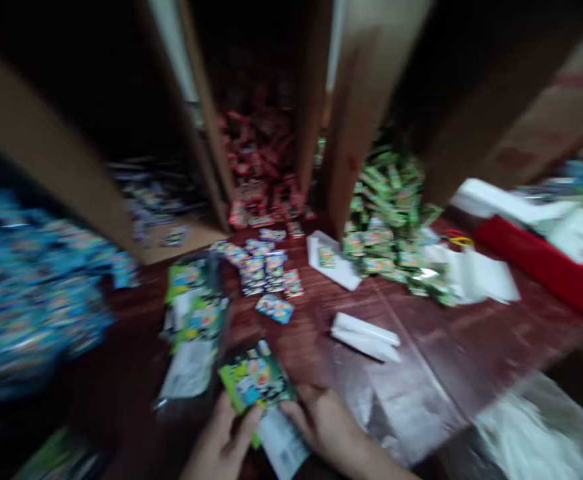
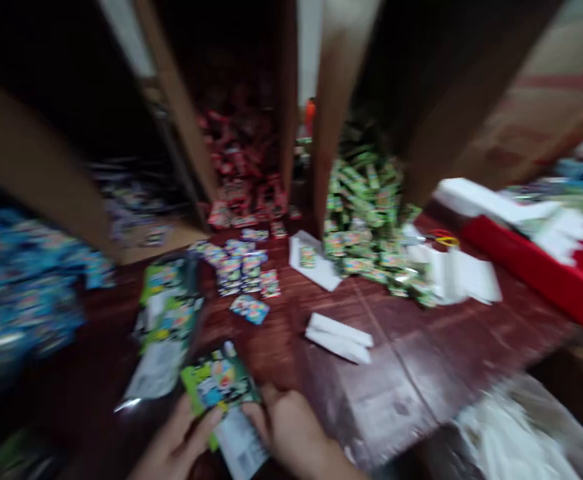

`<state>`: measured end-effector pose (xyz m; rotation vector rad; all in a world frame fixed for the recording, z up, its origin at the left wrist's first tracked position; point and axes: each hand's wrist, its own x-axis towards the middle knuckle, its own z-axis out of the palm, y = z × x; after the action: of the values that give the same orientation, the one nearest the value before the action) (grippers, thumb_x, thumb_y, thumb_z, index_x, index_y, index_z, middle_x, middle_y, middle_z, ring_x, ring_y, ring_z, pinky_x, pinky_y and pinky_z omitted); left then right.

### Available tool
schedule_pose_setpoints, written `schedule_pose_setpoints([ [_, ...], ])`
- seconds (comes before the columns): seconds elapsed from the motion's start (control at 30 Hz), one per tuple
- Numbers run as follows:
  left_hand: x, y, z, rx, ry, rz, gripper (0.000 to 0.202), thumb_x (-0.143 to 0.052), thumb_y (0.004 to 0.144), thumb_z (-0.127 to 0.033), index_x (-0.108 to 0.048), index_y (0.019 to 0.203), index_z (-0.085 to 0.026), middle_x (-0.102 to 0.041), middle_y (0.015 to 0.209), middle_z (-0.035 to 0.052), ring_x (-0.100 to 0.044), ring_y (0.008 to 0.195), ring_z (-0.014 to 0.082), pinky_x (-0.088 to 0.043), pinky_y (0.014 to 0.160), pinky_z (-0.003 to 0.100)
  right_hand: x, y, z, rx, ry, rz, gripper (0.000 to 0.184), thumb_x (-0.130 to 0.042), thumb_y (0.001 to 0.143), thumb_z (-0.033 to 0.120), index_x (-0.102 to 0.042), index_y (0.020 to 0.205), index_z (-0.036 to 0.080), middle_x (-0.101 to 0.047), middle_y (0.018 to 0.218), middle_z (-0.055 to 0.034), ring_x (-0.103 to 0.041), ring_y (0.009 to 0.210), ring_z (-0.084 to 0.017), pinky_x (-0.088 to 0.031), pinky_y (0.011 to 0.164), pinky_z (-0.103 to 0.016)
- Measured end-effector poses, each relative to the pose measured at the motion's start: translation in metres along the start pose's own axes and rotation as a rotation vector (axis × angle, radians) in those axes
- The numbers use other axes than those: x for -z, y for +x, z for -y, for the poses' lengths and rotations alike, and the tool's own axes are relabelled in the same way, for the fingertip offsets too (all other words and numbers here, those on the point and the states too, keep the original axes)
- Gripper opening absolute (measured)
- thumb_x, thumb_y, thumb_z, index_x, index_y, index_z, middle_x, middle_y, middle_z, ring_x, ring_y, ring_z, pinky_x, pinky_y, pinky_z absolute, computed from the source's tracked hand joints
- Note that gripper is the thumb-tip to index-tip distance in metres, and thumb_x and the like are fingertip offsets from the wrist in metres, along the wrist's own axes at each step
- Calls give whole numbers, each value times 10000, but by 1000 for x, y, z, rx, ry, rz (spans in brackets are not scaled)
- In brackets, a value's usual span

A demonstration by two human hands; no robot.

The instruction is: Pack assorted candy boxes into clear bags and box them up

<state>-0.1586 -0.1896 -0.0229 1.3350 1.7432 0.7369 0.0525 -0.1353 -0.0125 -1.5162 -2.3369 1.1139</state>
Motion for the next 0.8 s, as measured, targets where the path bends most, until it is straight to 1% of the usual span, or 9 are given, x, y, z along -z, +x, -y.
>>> schedule_pose_setpoints([
  [0.1, 46, -25, 13, 60, 99, -69, 606, -535, 904, -524, -441, 1461, -304, -706, 1293, 75, -721, 1099, 268, -614, 924, 388, 25, 10, -7, 127, -27, -48, 357, -471, 1024, 460, -634, 1251, 239, -777, 1057, -86, -755, 920, -240, -573, 802, -319],
  [0.2, 102, -20, 1, 10, 414, -199, 479, -490, 942, -498, -559, 1361, -278, -726, 1246, 71, -705, 1120, 279, -549, 1024, 442, 53, 51, 10, 301, -211, -164, 382, -446, 1031, 477, -654, 1214, 214, -754, 1075, -113, -718, 987, -267, -572, 862, -392],
  [0.27, 139, 3, -10, -68, 607, -193, 433, -447, 983, -464, -587, 1334, -252, -701, 1289, 73, -679, 1158, 266, -518, 1049, 418, 64, 95, 32, 456, -354, -180, 386, -453, 1033, 439, -633, 1278, 202, -711, 1211, -126, -646, 1150, -273, -523, 1005, -426],
  [0.33, 171, 38, -19, -106, 808, -205, 400, -417, 1003, -390, -608, 1306, -212, -685, 1307, 93, -655, 1185, 272, -484, 1072, 413, 69, 146, 54, 510, -545, -108, 432, -483, 1025, 374, -546, 1411, 191, -602, 1412, -124, -539, 1310, -255, -426, 1134, -416],
  [0.4, 201, 77, -24, -59, 993, -196, 393, -419, 1003, -309, -582, 1337, -184, -657, 1341, 116, -617, 1238, 277, -453, 1087, 398, 67, 193, 71, 522, -602, -53, 672, -692, 895, 334, -448, 1506, 193, -453, 1564, -134, -389, 1450, -316, -324, 1202, -494],
  [0.47, 230, 111, -24, -3, 1061, -210, 375, -484, 973, -263, -586, 1319, -162, -639, 1352, 143, -578, 1284, 292, -428, 1096, 390, 62, 227, 81, 505, -625, -16, 936, -855, 697, 261, -424, 1522, 158, -411, 1585, -187, -309, 1482, -420, -231, 1205, -625],
  [0.57, 270, 148, -21, 87, 1101, -237, 379, -605, 912, -259, -594, 1275, -154, -643, 1322, 165, -581, 1266, 320, -441, 1060, 390, 57, 254, 82, 506, -638, -1, 984, -868, 609, 170, -448, 1495, 88, -512, 1484, -250, -360, 1437, -473, -132, 1191, -696],
  [0.67, 289, 173, -14, 155, 1111, -237, 510, -732, 834, -324, -572, 1290, -161, -619, 1338, 168, -601, 1232, 323, -455, 1023, 356, 61, 258, 75, 547, -609, -14, 929, -813, 698, 235, -400, 1522, 114, -539, 1458, -227, -394, 1431, -410, -73, 1218, -652],
  [0.8, 276, 198, 1, 214, 1073, -268, 789, -709, 819, -555, -437, 1415, -115, -475, 1479, 234, -578, 1264, 348, -455, 1014, 351, 72, 244, 63, 560, -480, -70, 910, -744, 816, 427, -292, 1560, 163, -499, 1498, -191, -328, 1481, -344, -88, 1240, -608],
])
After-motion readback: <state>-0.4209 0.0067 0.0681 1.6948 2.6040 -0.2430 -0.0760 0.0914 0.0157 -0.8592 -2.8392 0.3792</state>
